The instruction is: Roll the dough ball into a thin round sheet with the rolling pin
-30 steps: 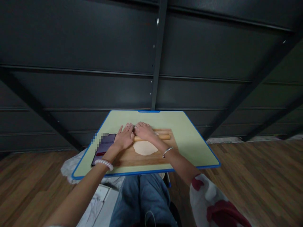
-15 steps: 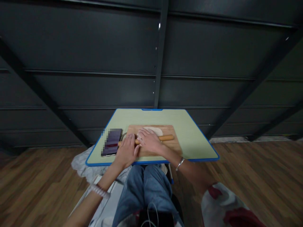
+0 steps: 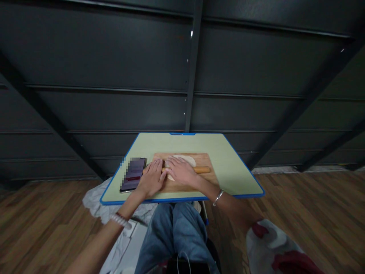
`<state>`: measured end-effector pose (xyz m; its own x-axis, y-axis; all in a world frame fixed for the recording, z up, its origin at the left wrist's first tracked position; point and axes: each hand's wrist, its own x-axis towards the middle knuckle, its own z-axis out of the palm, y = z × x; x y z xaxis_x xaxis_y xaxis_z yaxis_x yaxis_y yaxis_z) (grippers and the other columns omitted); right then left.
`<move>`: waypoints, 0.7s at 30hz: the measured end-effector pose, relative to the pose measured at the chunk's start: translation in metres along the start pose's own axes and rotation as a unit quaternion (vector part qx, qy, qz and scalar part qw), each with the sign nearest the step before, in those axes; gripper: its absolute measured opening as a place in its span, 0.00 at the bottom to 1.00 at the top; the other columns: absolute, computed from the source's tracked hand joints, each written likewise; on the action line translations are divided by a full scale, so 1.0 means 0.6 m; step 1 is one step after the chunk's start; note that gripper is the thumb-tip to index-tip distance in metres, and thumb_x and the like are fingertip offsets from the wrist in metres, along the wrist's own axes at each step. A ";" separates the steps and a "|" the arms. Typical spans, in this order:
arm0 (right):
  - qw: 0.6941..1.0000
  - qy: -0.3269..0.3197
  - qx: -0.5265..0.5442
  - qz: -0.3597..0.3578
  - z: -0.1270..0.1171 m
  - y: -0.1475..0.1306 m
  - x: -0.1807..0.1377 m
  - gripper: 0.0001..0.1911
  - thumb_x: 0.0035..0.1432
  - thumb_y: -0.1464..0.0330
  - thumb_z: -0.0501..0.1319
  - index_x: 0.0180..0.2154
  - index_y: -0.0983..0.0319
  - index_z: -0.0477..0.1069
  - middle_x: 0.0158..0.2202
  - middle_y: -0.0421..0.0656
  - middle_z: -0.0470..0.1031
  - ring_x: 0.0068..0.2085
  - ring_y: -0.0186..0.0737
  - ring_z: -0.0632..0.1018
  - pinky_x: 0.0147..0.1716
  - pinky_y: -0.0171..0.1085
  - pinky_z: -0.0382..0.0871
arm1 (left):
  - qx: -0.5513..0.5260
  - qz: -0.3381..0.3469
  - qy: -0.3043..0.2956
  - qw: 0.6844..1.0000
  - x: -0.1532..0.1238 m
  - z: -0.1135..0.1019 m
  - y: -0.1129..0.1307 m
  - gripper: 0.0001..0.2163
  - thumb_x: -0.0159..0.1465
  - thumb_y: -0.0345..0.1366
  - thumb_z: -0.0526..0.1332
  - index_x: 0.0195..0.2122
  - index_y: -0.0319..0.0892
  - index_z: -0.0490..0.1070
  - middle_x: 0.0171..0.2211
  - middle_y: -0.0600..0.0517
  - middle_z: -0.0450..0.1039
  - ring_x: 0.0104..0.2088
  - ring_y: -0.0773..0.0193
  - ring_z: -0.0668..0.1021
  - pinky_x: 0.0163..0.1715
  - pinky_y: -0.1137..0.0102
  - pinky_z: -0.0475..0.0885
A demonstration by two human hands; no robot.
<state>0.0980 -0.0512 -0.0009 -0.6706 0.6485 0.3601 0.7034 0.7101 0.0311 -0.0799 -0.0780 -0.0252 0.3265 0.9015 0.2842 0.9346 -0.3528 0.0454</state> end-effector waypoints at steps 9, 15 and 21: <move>0.996 -0.050 -0.010 0.079 0.008 0.058 0.073 0.20 0.69 0.63 0.42 0.47 0.65 0.68 0.49 0.51 0.73 0.52 0.43 0.71 0.50 0.43 0.63 | 0.001 -0.049 -0.106 0.993 0.138 0.015 -0.033 0.26 0.68 0.38 0.35 0.64 0.35 0.53 0.65 0.43 0.51 0.66 0.59 0.52 0.63 0.56 0.50; 0.987 -0.086 -0.012 0.139 0.021 0.092 0.112 0.24 0.69 0.63 0.37 0.48 0.65 0.68 0.46 0.54 0.74 0.48 0.46 0.74 0.46 0.44 0.66 | 0.014 -0.056 -0.110 0.992 0.205 0.031 -0.045 0.26 0.68 0.40 0.36 0.65 0.35 0.50 0.66 0.43 0.47 0.66 0.58 0.49 0.63 0.55 0.47; 0.983 -0.092 -0.016 0.157 0.025 0.109 0.123 0.23 0.69 0.65 0.37 0.47 0.65 0.67 0.42 0.53 0.76 0.42 0.46 0.77 0.40 0.41 0.69 | -0.013 -0.066 -0.133 0.989 0.253 0.036 -0.056 0.27 0.69 0.41 0.34 0.65 0.35 0.48 0.67 0.44 0.45 0.67 0.58 0.47 0.64 0.57 0.46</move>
<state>0.0908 0.0473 0.0135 -0.4491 0.8747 0.1821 0.8873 0.4605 -0.0240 -0.0588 0.0764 -0.0040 0.2299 0.9731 0.0123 0.9690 -0.2301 0.0905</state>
